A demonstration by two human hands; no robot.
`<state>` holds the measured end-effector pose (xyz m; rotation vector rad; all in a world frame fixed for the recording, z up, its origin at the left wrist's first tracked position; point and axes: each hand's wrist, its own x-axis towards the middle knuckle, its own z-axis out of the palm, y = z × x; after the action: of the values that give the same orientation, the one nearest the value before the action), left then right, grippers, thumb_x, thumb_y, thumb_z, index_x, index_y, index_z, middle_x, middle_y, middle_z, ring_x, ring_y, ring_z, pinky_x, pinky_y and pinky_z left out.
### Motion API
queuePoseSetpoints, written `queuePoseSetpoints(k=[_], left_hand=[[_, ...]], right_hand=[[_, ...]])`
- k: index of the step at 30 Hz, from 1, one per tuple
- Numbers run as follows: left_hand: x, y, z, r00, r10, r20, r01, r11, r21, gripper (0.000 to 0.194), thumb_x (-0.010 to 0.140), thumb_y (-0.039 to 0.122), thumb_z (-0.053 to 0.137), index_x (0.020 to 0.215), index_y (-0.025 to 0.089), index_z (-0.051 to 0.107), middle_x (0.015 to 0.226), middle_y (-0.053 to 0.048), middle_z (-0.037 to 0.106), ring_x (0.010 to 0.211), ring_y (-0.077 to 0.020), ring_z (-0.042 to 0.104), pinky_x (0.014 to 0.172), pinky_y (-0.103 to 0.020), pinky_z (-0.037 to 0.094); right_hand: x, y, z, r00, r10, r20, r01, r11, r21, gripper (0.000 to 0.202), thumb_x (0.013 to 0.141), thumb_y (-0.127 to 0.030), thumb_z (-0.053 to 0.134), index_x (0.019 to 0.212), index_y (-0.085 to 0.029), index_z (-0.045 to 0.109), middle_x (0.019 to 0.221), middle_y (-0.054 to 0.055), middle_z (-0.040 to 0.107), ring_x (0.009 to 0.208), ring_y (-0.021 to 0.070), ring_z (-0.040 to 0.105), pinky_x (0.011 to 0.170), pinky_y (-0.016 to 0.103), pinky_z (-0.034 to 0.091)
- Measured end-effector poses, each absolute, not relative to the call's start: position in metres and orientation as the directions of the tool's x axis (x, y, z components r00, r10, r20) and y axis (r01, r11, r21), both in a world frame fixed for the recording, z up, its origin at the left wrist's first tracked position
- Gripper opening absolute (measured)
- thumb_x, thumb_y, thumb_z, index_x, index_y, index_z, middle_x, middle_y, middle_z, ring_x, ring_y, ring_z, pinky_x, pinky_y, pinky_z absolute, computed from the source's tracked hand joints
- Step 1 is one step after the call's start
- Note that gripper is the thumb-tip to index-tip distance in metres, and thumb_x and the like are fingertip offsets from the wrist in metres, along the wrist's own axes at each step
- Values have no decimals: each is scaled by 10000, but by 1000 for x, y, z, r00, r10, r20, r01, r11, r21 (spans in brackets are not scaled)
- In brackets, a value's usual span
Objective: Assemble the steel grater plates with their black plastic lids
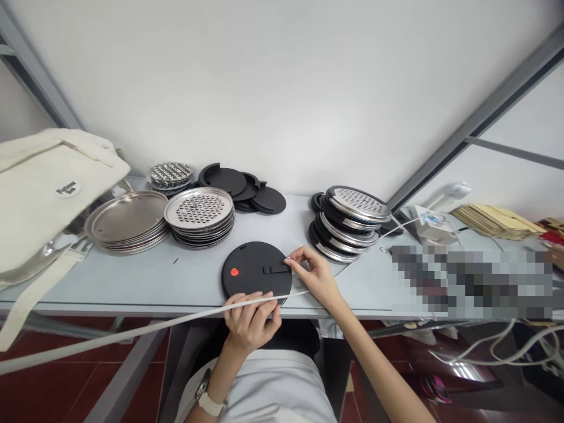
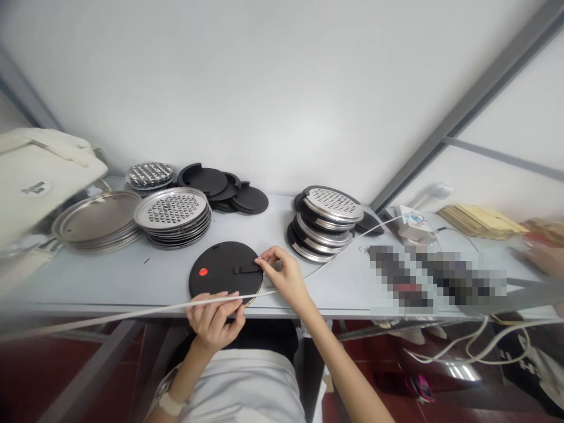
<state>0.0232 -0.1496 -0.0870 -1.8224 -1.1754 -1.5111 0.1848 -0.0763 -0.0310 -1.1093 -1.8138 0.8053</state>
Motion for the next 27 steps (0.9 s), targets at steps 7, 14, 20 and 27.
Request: queuePoseSetpoints(k=[7,14,20,27], left_hand=[[23,-149,-88,17,305,952,850,-506,147,25,758,201,642,780,213,638,736,10,707,703,-151,626,793,-337,393],[23,-150,-89,8,318,948,844,-510,164,50,751,192,648,795,216,645,732,14,703,715,-149,625,803,-334,389],[23,-151,-90,12,322,947,841,-516,165,49,748,192,649,791,214,643,742,12,706,720,-155,621,807,-342,387],[22,-150,-92,21,310,951,849,-508,147,25,749,199,644,770,209,634,740,8,705,720,-161,619,814,-348,393]], right_hand=[[182,-82,-26,-336,897,288,437,419,-796,198,933,-352,457,819,-196,506,659,-29,486,587,116,432,585,243,368],[182,-82,-29,-334,899,284,418,411,-810,174,920,-367,485,863,-203,485,624,-48,436,566,114,406,565,233,349],[182,-84,-27,-335,894,298,437,428,-791,242,904,-380,516,756,-205,438,616,-51,402,568,107,362,559,231,327],[180,-87,-26,-395,878,270,457,443,-771,247,871,-393,566,834,-221,392,611,-71,374,546,103,337,534,224,315]])
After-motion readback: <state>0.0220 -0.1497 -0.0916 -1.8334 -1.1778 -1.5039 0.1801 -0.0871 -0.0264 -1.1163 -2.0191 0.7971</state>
